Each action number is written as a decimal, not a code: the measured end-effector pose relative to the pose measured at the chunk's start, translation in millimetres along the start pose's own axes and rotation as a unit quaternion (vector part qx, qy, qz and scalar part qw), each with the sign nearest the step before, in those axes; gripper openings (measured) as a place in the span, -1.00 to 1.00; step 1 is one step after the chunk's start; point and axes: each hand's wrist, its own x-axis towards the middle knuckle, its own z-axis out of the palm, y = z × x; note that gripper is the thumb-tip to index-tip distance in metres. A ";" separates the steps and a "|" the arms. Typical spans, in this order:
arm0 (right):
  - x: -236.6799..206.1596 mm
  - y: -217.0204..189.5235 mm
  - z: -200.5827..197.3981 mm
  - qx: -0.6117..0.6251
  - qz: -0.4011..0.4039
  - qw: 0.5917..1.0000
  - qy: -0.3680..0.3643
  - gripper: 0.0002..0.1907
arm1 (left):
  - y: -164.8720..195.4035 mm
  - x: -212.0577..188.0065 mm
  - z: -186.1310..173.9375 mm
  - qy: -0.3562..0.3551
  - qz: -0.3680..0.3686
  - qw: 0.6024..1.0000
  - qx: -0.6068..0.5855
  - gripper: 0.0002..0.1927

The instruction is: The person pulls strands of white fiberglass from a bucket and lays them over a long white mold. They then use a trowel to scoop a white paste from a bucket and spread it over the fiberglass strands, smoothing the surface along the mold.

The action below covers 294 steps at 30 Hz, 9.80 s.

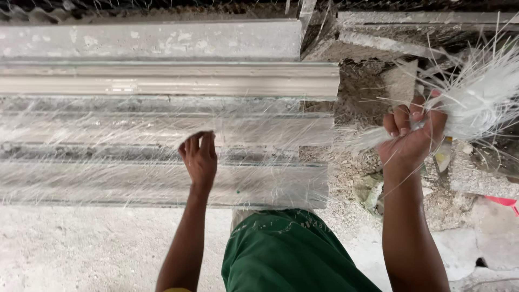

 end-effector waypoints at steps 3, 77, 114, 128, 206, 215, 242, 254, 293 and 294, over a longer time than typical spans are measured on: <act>-0.4 3.0 2.1 -0.013 0.001 1.000 0.024 -0.85 | -15.4 4.8 -9.4 -0.058 -0.001 0.998 0.032 -0.89; 55.2 -72.4 -144.5 -0.120 -0.258 0.953 0.108 -0.60 | 220.6 47.8 42.3 -0.381 0.059 0.917 0.104 -0.35; -387.5 499.6 626.0 -0.019 0.198 0.950 -0.240 -0.80 | -544.6 13.6 -390.4 -0.015 -0.194 0.959 -0.208 -0.35; -662.7 823.0 883.9 0.114 0.450 0.775 -0.428 -0.76 | -898.7 -53.9 -500.7 -0.078 -0.443 0.698 -0.558 -0.44; -542.6 1182.6 1397.0 0.014 -0.057 0.993 -0.100 -0.71 | -1578.8 365.1 -479.2 -0.216 -0.054 0.878 -0.424 -0.62; -459.9 1070.1 1301.6 -0.087 -0.213 0.972 -0.049 -0.63 | -1616.4 403.4 -429.4 -0.326 -0.043 0.941 0.085 -0.38; -356.4 992.2 1161.4 0.034 -0.078 0.991 -0.105 -0.70 | -1442.1 385.2 -407.9 -0.018 -0.006 0.976 -0.217 -0.80; -375.6 990.6 1142.2 -0.021 -0.072 0.990 -0.117 -0.60 | -1511.8 357.9 -365.0 -0.072 -0.072 0.995 -0.021 -0.74; -470.5 1023.9 1184.9 -0.032 0.027 0.983 -0.181 -0.72 | -1288.1 320.6 -377.1 -0.292 -0.101 0.817 -0.487 -0.55; -454.7 1003.9 1174.6 -0.040 0.012 0.985 -0.169 -0.73 | -1291.4 323.4 -373.2 -0.242 -0.090 0.850 -0.459 -0.58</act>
